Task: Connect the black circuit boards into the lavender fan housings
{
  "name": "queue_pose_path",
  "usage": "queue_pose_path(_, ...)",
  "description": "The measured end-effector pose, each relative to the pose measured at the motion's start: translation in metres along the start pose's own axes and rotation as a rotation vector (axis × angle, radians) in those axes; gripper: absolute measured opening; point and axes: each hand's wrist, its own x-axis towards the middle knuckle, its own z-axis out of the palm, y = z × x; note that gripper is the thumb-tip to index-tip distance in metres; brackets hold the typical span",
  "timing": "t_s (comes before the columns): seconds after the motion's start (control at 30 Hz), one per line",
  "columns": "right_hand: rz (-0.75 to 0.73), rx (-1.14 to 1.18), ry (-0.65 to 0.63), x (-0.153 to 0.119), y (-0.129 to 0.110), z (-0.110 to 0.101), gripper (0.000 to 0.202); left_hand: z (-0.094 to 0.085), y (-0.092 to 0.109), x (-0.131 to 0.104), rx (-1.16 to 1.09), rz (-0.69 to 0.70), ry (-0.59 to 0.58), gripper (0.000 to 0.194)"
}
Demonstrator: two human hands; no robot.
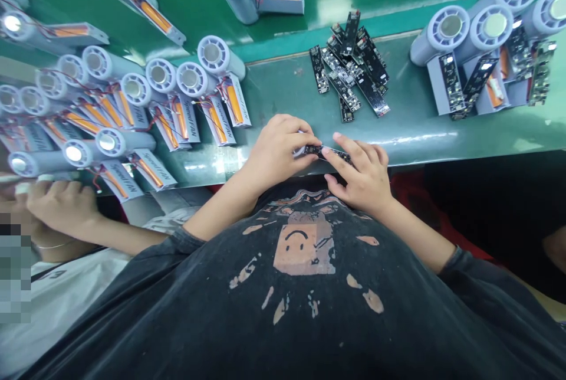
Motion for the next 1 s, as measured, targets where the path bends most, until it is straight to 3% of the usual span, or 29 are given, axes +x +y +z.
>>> queue_pose_path(0.27,-0.044,-0.009,-0.028,0.006,0.000,0.004,0.036,0.002,-0.001,0.000,-0.002,0.002,0.014,0.016)
queue_pose_path(0.5,-0.092,0.021,0.042,0.007,0.003,0.013,0.031,0.001,0.000,-0.001,-0.015,-0.010,-0.023,0.017)
queue_pose_path(0.6,-0.123,0.028,0.106,0.010,0.002,0.014,0.025,-0.003,0.002,-0.006,-0.075,-0.011,-0.007,0.034)
queue_pose_path(0.73,-0.169,0.005,0.140,0.015,0.002,0.013,0.019,-0.008,0.002,-0.015,-0.230,0.032,0.161,0.058)
queue_pose_path(0.87,-0.211,0.056,0.153,0.018,0.003,0.017,0.018,-0.011,-0.001,-0.022,-0.210,0.067,0.361,0.058)
queue_pose_path(1.0,-0.139,0.251,0.183,0.018,0.007,0.016,0.021,-0.014,-0.008,-0.026,-0.190,0.068,0.447,0.056)
